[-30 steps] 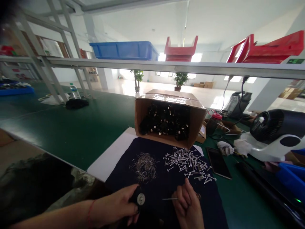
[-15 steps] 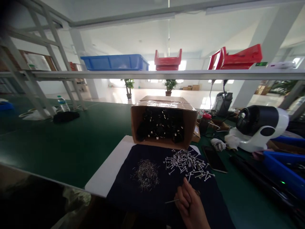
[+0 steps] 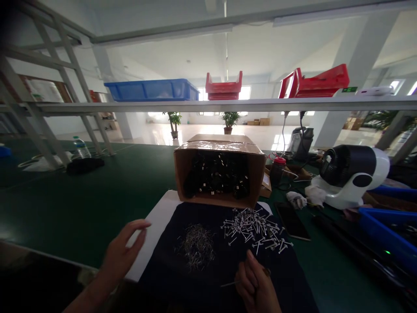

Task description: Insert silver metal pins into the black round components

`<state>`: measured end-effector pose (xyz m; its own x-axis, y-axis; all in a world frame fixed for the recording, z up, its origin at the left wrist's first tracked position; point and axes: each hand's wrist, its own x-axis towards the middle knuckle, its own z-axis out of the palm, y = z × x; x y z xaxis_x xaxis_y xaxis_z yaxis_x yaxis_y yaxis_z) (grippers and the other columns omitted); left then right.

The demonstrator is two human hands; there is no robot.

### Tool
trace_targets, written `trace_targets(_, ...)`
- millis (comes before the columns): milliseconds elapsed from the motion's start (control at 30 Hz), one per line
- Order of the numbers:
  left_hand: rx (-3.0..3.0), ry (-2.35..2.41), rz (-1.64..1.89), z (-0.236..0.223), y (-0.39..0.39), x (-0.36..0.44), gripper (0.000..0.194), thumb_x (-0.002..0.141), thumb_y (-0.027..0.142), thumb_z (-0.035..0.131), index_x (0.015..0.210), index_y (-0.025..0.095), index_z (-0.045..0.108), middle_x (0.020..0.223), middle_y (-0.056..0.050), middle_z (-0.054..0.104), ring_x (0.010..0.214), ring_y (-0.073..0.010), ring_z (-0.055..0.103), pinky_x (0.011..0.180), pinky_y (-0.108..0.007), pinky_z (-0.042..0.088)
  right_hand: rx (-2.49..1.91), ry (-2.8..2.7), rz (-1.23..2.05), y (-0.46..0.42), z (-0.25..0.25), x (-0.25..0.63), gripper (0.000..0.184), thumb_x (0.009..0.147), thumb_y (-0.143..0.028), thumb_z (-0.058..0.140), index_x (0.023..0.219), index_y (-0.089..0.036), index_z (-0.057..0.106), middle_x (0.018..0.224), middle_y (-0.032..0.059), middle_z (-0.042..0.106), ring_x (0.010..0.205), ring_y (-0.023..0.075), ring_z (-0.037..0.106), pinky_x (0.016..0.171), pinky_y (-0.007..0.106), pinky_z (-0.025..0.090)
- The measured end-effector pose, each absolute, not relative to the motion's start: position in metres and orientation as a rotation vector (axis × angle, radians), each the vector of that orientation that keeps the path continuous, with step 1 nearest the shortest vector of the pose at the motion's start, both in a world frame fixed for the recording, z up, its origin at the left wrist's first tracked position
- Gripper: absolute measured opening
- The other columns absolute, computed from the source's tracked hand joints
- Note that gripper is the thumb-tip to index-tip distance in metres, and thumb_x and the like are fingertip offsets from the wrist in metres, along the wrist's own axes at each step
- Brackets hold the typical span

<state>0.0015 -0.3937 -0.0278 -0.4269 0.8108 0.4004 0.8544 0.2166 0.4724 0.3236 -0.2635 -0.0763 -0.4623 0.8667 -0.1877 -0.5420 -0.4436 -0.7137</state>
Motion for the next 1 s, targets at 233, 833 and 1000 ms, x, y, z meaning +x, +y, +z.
trace_targets(233,-2.031,-2.337,-0.607,-0.001,-0.213,0.010,0.027,0.094,0.023,0.060,0.119,0.014,0.062,0.128,-0.012,0.064,0.122,-0.0269,0.059,0.108,-0.052,0.047,-0.675,-0.835,1.971,-0.264,-0.085,0.329,0.073,0.075,-0.065,0.079,0.052,-0.020,0.027,0.045,-0.0090,0.022,0.040,0.0028,0.013,0.039,0.021,0.012)
trace_targets(833,-2.405,-2.928,-1.699,0.003,-0.334,0.091,0.042,0.082,0.039,0.066,0.115,0.014,0.070,0.088,-0.005,0.074,0.055,-0.0123,0.064,0.055,-0.024,0.052,-0.625,-1.910,1.144,-0.288,-0.051,0.313,0.049,0.085,-0.037,0.077,0.133,-0.033,0.066,0.078,0.0015,0.066,0.065,0.0152,0.061,0.059,0.023,0.048)
trace_targets(1000,-2.075,-2.999,-2.758,-0.019,-0.390,0.112,0.061,0.067,0.058,0.082,0.110,0.016,0.074,0.086,-0.005,0.075,0.053,-0.0100,0.061,0.050,-0.021,0.047,-0.361,-2.018,0.762,-0.313,-0.052,0.313,0.028,0.088,-0.038,0.075,0.115,-0.033,0.075,0.072,0.0024,0.070,0.056,0.0150,0.064,0.052,0.020,0.047)
